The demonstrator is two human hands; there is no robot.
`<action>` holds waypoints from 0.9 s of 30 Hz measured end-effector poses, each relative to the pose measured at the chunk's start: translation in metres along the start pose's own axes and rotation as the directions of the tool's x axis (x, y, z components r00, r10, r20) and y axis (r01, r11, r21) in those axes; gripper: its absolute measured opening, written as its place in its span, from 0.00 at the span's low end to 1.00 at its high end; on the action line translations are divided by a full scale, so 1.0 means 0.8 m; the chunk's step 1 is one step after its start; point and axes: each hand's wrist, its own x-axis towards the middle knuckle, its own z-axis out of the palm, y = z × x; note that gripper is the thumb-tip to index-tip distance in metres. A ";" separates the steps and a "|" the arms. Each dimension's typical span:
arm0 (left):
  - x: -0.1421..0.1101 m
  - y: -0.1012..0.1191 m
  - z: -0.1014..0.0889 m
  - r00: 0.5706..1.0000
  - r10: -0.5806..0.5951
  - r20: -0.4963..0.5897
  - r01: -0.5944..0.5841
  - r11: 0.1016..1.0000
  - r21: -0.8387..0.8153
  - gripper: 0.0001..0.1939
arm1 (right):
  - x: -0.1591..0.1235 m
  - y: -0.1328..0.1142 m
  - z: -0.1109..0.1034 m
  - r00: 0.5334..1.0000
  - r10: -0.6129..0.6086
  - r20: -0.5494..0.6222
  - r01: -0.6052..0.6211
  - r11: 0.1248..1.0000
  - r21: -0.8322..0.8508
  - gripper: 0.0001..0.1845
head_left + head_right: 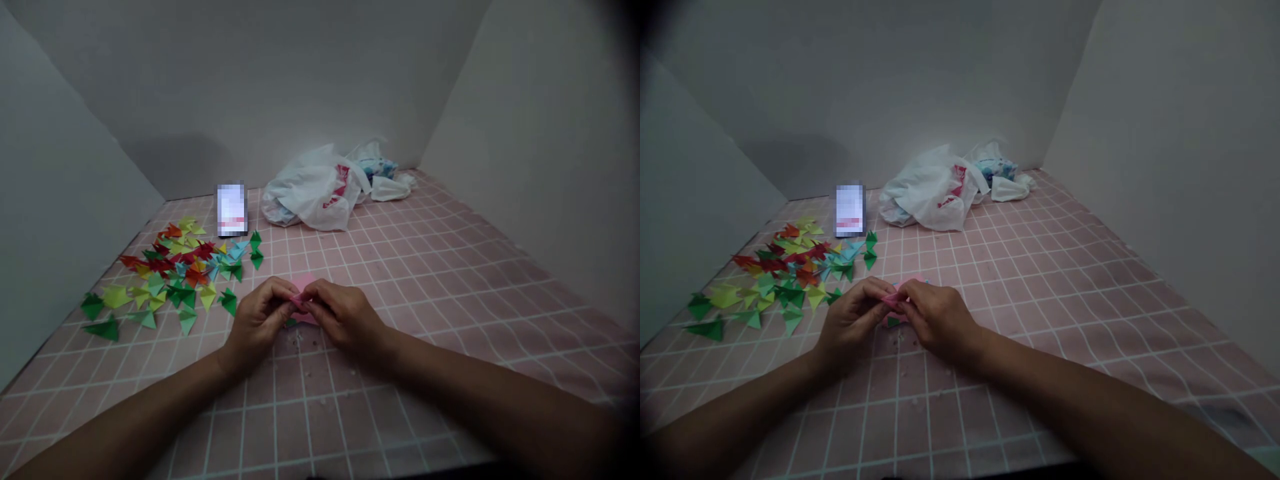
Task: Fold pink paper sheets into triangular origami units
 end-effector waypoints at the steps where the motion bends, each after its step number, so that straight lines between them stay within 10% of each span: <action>1: 0.000 0.001 0.000 1.000 0.000 0.004 0.000 1.000 -0.002 0.05 | 0.000 0.000 0.000 1.000 -0.004 0.004 0.004 1.000 -0.004 0.07; 14: -0.001 0.005 0.003 0.991 -0.128 -0.025 0.125 0.988 -0.095 0.03 | 0.007 0.002 -0.010 0.937 -0.342 0.074 0.342 0.855 -0.391 0.13; 27: 0.001 0.004 0.002 0.995 -0.099 -0.020 0.098 0.994 -0.052 0.03 | 0.010 0.003 -0.010 0.969 -0.246 -0.030 0.220 0.910 -0.350 0.13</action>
